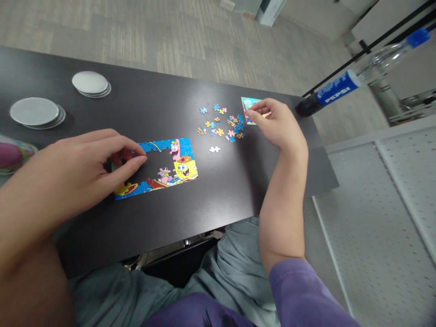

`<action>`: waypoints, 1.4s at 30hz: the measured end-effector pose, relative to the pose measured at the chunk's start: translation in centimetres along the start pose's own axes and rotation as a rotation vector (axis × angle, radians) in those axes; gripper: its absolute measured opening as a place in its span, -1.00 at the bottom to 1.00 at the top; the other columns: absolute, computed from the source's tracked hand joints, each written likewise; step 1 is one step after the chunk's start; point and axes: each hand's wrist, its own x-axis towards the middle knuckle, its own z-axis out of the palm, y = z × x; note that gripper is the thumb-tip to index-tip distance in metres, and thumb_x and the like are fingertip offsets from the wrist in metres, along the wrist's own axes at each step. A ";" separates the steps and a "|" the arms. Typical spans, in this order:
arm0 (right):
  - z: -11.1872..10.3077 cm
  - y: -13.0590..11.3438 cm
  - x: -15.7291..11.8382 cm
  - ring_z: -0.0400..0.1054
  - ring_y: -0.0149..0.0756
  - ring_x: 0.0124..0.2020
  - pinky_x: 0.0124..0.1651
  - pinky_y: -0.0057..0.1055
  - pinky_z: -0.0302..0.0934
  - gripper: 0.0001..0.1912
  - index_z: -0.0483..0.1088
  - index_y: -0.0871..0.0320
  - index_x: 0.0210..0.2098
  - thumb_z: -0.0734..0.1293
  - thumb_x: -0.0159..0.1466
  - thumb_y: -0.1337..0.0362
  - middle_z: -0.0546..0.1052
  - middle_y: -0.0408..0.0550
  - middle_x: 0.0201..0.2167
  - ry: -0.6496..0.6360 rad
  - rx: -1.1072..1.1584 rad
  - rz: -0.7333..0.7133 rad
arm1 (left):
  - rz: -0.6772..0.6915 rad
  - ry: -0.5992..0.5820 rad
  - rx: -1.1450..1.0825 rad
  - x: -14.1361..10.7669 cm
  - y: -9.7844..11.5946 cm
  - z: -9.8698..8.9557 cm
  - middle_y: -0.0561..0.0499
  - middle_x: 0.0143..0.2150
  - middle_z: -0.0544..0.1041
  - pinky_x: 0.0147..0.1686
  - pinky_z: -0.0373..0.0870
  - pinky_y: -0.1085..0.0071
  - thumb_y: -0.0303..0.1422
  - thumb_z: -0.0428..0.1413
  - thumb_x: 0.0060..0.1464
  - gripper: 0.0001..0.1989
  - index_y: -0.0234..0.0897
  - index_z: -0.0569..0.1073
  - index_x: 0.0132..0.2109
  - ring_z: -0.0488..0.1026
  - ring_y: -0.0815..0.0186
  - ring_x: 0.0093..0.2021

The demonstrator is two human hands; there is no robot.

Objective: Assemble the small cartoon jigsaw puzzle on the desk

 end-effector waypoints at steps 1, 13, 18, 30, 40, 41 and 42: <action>0.1 0.1 0.1 0.66 0.03 -0.03 0.18 -0.05 0.53 -0.94 0.65 -0.02 -0.03 0.57 0.53 0.24 0.81 0.01 -0.05 -0.003 -0.002 0.006 | 0.000 -0.003 -0.002 0.0 0.0 0.0 0.00 -0.02 0.74 -0.01 0.44 0.03 0.04 0.11 0.55 -0.68 0.10 0.71 0.05 0.64 -0.09 -0.16; -0.7 -0.3 -0.5 0.63 0.10 -0.04 0.18 0.01 0.52 -0.91 0.72 -0.02 -0.11 0.63 0.39 0.24 0.77 0.02 -0.14 -0.042 -0.130 -0.002 | 0.004 0.007 -0.012 -0.1 -0.6 0.2 0.04 0.05 0.75 0.08 0.52 -0.05 0.11 0.09 0.56 -0.68 0.17 0.65 0.10 0.64 -0.09 -0.13; -1.0 0.3 -0.6 0.63 0.03 -0.10 0.17 0.05 0.55 -0.86 0.73 -0.02 -0.16 0.65 0.29 0.26 0.75 -0.05 -0.18 -0.193 -0.107 0.032 | -0.003 0.003 -0.012 -0.1 -0.5 0.0 0.02 0.06 0.76 0.06 0.50 -0.04 0.11 0.09 0.56 -0.68 0.16 0.67 0.08 0.66 -0.12 -0.11; -0.5 0.7 -0.3 0.65 0.04 -0.15 0.05 0.01 0.52 -0.85 0.68 -0.06 -0.26 0.67 0.36 0.28 0.75 -0.05 -0.25 -0.396 -0.001 0.012 | 0.043 -0.038 0.032 0.0 0.3 -0.4 -0.10 0.04 0.74 -0.04 0.43 0.02 0.02 0.04 0.65 -0.64 -0.01 0.65 0.11 0.68 -0.10 -0.12; -1.2 -1.1 -0.9 0.67 0.04 -0.12 0.06 -0.03 0.52 -0.85 0.69 -0.04 -0.16 0.69 0.37 0.28 0.74 -0.05 -0.20 -0.373 -0.120 -0.007 | -0.040 -0.032 -0.004 0.6 1.7 -1.0 -0.19 0.02 0.76 0.03 0.47 -0.06 0.08 0.00 0.44 -0.55 -0.06 0.64 0.00 0.73 -0.19 -0.05; -1.1 -0.9 -0.7 0.68 0.05 -0.12 0.06 -0.03 0.52 -0.82 0.68 -0.04 -0.18 0.70 0.35 0.30 0.74 -0.05 -0.21 -0.378 -0.123 0.018 | -0.039 -0.033 -0.004 0.5 1.7 -1.1 -0.19 0.02 0.76 0.03 0.46 -0.06 0.08 0.00 0.44 -0.56 -0.06 0.63 0.00 0.72 -0.19 -0.05; -1.1 -0.7 -0.6 0.69 0.05 -0.11 0.06 -0.03 0.53 -0.81 0.68 -0.05 -0.20 0.71 0.34 0.30 0.75 -0.06 -0.20 -0.385 -0.124 0.036 | -0.037 -0.035 -0.005 0.5 1.7 -1.1 -0.19 0.02 0.76 0.02 0.46 -0.05 0.07 0.00 0.45 -0.58 -0.06 0.63 0.00 0.72 -0.19 -0.04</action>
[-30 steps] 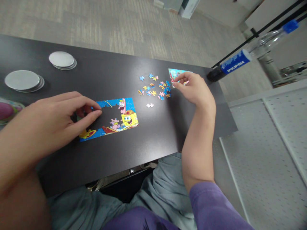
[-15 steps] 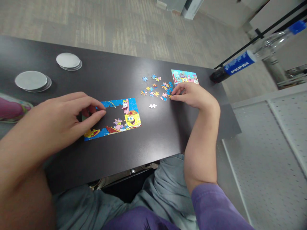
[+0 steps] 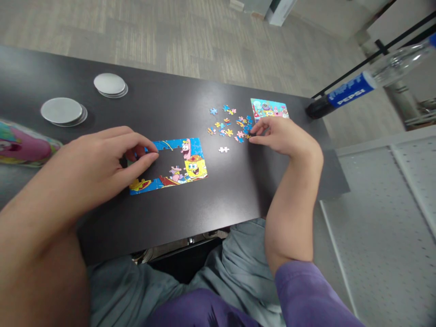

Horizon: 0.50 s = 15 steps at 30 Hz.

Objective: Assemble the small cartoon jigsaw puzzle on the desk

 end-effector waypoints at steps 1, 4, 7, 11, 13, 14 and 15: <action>0.0 0.2 0.1 0.70 0.05 -0.11 0.07 -0.03 0.54 -0.81 0.68 -0.05 -0.21 0.71 0.34 0.31 0.75 -0.05 -0.20 -0.007 0.001 0.011 | 0.002 0.000 -0.002 0.0 0.0 0.0 -0.18 0.03 0.76 0.02 0.45 -0.04 0.06 0.00 0.46 -0.59 -0.06 0.63 0.00 0.72 -0.18 -0.05; -0.1 0.0 0.2 0.69 0.05 -0.13 0.08 -0.02 0.53 -0.81 0.68 -0.05 -0.25 0.68 0.36 0.34 0.76 -0.06 -0.25 -0.041 -0.018 0.031 | 0.023 0.003 -0.011 -0.1 -0.1 0.1 -0.16 0.03 0.75 0.00 0.41 0.00 0.00 0.02 0.51 -0.63 -0.08 0.62 0.02 0.70 -0.12 -0.05; -0.2 -1.1 -0.1 0.66 0.03 -0.18 0.03 -0.06 0.48 -0.77 0.64 -0.04 -0.27 0.64 0.35 0.44 0.72 -0.08 -0.31 -0.058 -0.033 0.052 | 0.042 0.002 -0.020 -0.3 0.0 0.1 -0.12 0.02 0.72 -0.01 0.40 0.02 -0.04 0.06 0.57 -0.66 -0.11 0.64 0.07 0.67 -0.06 -0.06; -0.2 -3.0 -0.7 0.53 -0.13 -0.27 -0.05 -0.14 0.35 -0.64 0.54 -0.01 -0.29 0.55 0.40 0.61 0.60 -0.15 -0.40 -0.050 -0.031 0.081 | 0.028 0.000 -0.032 -0.6 0.3 0.1 -0.10 0.02 0.71 0.03 0.44 0.05 -0.09 0.08 0.63 -0.68 -0.10 0.67 0.10 0.64 0.00 -0.05; -0.2 -3.7 -0.9 0.48 -0.20 -0.28 -0.05 -0.15 0.31 -0.59 0.53 0.01 -0.27 0.49 0.44 0.69 0.59 -0.15 -0.40 -0.074 -0.020 0.073 | 0.016 0.006 -0.046 -0.6 0.5 0.0 -0.08 0.03 0.72 0.02 0.44 0.06 -0.11 0.10 0.62 -0.70 -0.09 0.69 0.09 0.63 0.03 -0.04; -0.2 -3.8 -1.0 0.47 -0.22 -0.29 -0.05 -0.14 0.30 -0.58 0.52 0.01 -0.26 0.47 0.45 0.71 0.59 -0.15 -0.40 -0.084 -0.018 0.072 | 0.011 0.002 -0.051 -0.6 0.6 0.0 -0.08 0.03 0.72 0.02 0.44 0.07 -0.13 0.10 0.63 -0.70 -0.10 0.70 0.09 0.63 0.04 -0.04; -0.3 -4.0 -1.1 0.46 -0.24 -0.29 -0.05 -0.14 0.30 -0.56 0.52 0.01 -0.26 0.47 0.46 0.72 0.60 -0.15 -0.39 -0.087 -0.013 0.068 | 0.009 -0.003 -0.055 -0.5 0.6 0.0 -0.08 0.02 0.71 0.02 0.44 0.07 -0.14 0.10 0.63 -0.70 -0.12 0.71 0.09 0.62 0.06 -0.04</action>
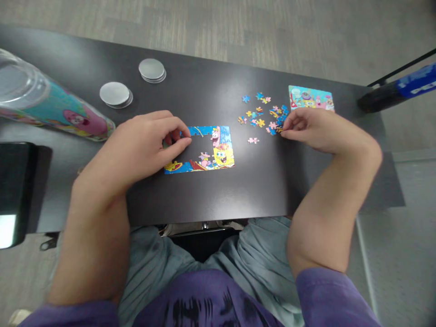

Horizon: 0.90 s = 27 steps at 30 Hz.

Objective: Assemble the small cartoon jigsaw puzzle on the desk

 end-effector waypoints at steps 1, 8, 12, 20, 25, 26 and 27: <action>-0.1 -0.1 -0.2 0.46 -0.23 -0.30 -0.04 -0.13 0.32 -0.56 0.52 0.00 -0.26 0.48 0.46 0.72 0.60 -0.14 -0.39 0.010 0.006 -0.007 | 0.003 -0.002 -0.005 0.0 -0.1 0.0 -0.08 0.01 0.70 0.02 0.44 0.07 -0.15 0.11 0.63 -0.70 -0.13 0.71 0.10 0.61 0.08 -0.05; 0.7 -4.2 -3.9 0.68 0.21 0.05 0.26 0.22 0.50 -0.93 0.64 -0.12 -0.06 0.51 0.58 0.24 0.83 0.09 0.05 0.154 0.143 -0.425 | 0.052 0.053 0.019 -0.1 -0.8 -0.3 -0.09 0.02 0.70 0.00 0.50 0.06 -0.10 0.13 0.66 -0.68 -0.12 0.73 0.13 0.62 0.06 -0.05; 3.2 -8.3 -4.4 0.74 0.12 0.05 0.23 0.20 0.60 -0.83 0.70 -0.21 -0.04 0.49 0.61 0.27 0.84 -0.06 0.01 0.031 0.197 -0.715 | 0.078 0.082 0.001 -0.5 -0.5 -0.8 -0.09 0.03 0.73 0.02 0.57 0.08 -0.13 0.16 0.68 -0.72 -0.10 0.74 0.13 0.67 0.06 -0.04; 7.5 -10.1 -0.9 0.74 0.08 0.08 0.31 0.10 0.69 -0.84 0.68 -0.31 -0.02 0.65 0.54 0.15 0.84 -0.24 0.02 -0.167 0.418 -0.738 | 0.175 0.081 -0.217 -0.7 -1.4 -0.7 -0.05 -0.01 0.79 0.03 0.69 0.16 -0.10 0.31 0.61 -0.75 -0.07 0.84 0.13 0.73 0.08 -0.02; 7.7 -10.7 -1.1 0.70 0.01 0.17 0.38 -0.01 0.58 -0.89 0.62 -0.16 0.09 0.60 0.68 0.16 0.79 -0.09 0.11 -0.233 0.480 -0.664 | 0.115 0.021 -0.252 -0.7 -0.4 -1.1 -0.10 0.06 0.80 0.10 0.74 0.09 -0.09 0.25 0.55 -0.69 -0.02 0.88 0.12 0.77 0.01 0.03; 7.7 -10.9 -1.2 0.69 0.02 0.16 0.36 -0.01 0.57 -0.85 0.62 -0.15 0.10 0.63 0.67 0.14 0.78 -0.08 0.11 -0.245 0.483 -0.648 | 0.099 0.002 -0.256 -0.8 -0.1 -1.3 -0.10 0.06 0.80 0.10 0.74 0.07 -0.08 0.25 0.53 -0.68 -0.01 0.87 0.11 0.76 0.01 0.02; 7.8 -11.0 -1.3 0.69 0.03 0.15 0.33 -0.01 0.56 -0.81 0.61 -0.15 0.09 0.66 0.64 0.12 0.79 -0.08 0.10 -0.246 0.487 -0.634 | 0.089 -0.012 -0.261 -0.9 0.1 -1.4 -0.10 0.06 0.80 0.10 0.74 0.06 -0.06 0.24 0.52 -0.68 -0.01 0.87 0.11 0.75 0.00 0.00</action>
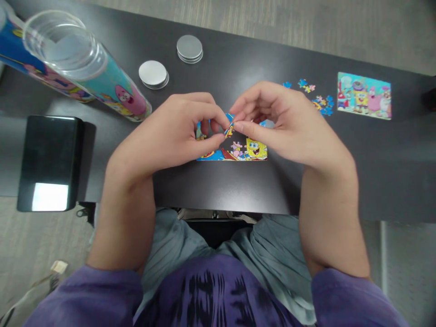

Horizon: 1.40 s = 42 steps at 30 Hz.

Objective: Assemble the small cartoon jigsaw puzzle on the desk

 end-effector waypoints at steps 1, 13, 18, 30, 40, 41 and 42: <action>0.1 -0.1 0.0 0.69 0.04 0.13 0.30 0.00 0.56 -0.79 0.61 -0.15 0.08 0.68 0.61 0.11 0.79 -0.08 0.08 0.008 0.002 0.011 | -0.001 -0.006 -0.006 -0.1 0.2 -0.1 -0.11 0.05 0.80 0.09 0.74 0.04 -0.05 0.25 0.50 -0.67 -0.02 0.86 0.10 0.74 0.01 -0.03; 0.8 0.0 0.5 0.70 0.13 0.08 0.27 0.09 0.59 -0.77 0.67 -0.15 0.06 0.72 0.55 0.04 0.80 -0.06 0.01 0.009 0.001 0.036 | -0.016 0.011 -0.018 -0.9 0.2 0.2 -0.06 -0.06 0.74 0.02 0.59 0.11 -0.11 0.21 0.58 -0.68 -0.14 0.81 -0.02 0.67 0.11 -0.12; 1.3 0.2 0.6 0.72 0.19 0.12 0.23 0.08 0.63 -0.58 0.69 -0.19 0.07 0.78 0.47 -0.20 0.82 -0.06 0.02 0.021 0.004 0.061 | -0.033 -0.036 0.022 -0.8 0.2 -0.2 -0.09 -0.04 0.79 0.01 0.57 0.08 -0.06 0.17 0.60 -0.62 -0.12 0.84 0.04 0.65 0.08 -0.09; 2.1 -0.8 1.1 0.65 0.04 -0.09 0.20 0.00 0.52 -0.94 0.76 -0.14 -0.04 0.58 0.62 0.15 0.78 -0.10 -0.18 -0.065 -0.166 0.121 | -0.119 0.006 0.079 -1.9 -1.3 -1.2 -0.08 -0.07 0.79 0.00 0.63 0.04 0.01 0.19 0.46 -0.59 -0.08 0.84 0.08 0.67 0.05 -0.15; 2.2 0.4 1.5 0.68 0.06 -0.03 0.03 -0.09 0.51 -0.83 0.81 -0.10 0.02 0.66 0.57 -0.01 0.80 -0.06 -0.14 -0.065 -0.150 0.165 | -0.131 -0.012 0.072 -1.5 -2.2 -1.1 -0.11 -0.08 0.79 -0.03 0.64 0.01 0.06 0.22 0.41 -0.64 0.00 0.80 -0.02 0.68 -0.03 -0.11; 2.1 0.6 1.6 0.67 0.06 -0.03 0.03 -0.09 0.51 -0.81 0.82 -0.11 0.02 0.66 0.57 -0.03 0.81 -0.06 -0.11 -0.064 -0.147 0.157 | -0.135 -0.008 0.081 -1.5 -2.2 -1.1 -0.11 -0.06 0.80 -0.02 0.64 0.02 0.07 0.21 0.42 -0.63 0.00 0.80 -0.02 0.68 -0.03 -0.11; 2.0 0.7 1.6 0.67 0.07 -0.02 0.04 -0.08 0.51 -0.81 0.82 -0.11 0.01 0.67 0.57 -0.04 0.82 -0.05 -0.09 -0.067 -0.144 0.146 | -0.139 -0.005 0.090 -1.4 -2.2 -1.0 -0.11 -0.05 0.81 -0.01 0.64 0.03 0.08 0.20 0.43 -0.62 0.00 0.80 -0.01 0.68 -0.03 -0.10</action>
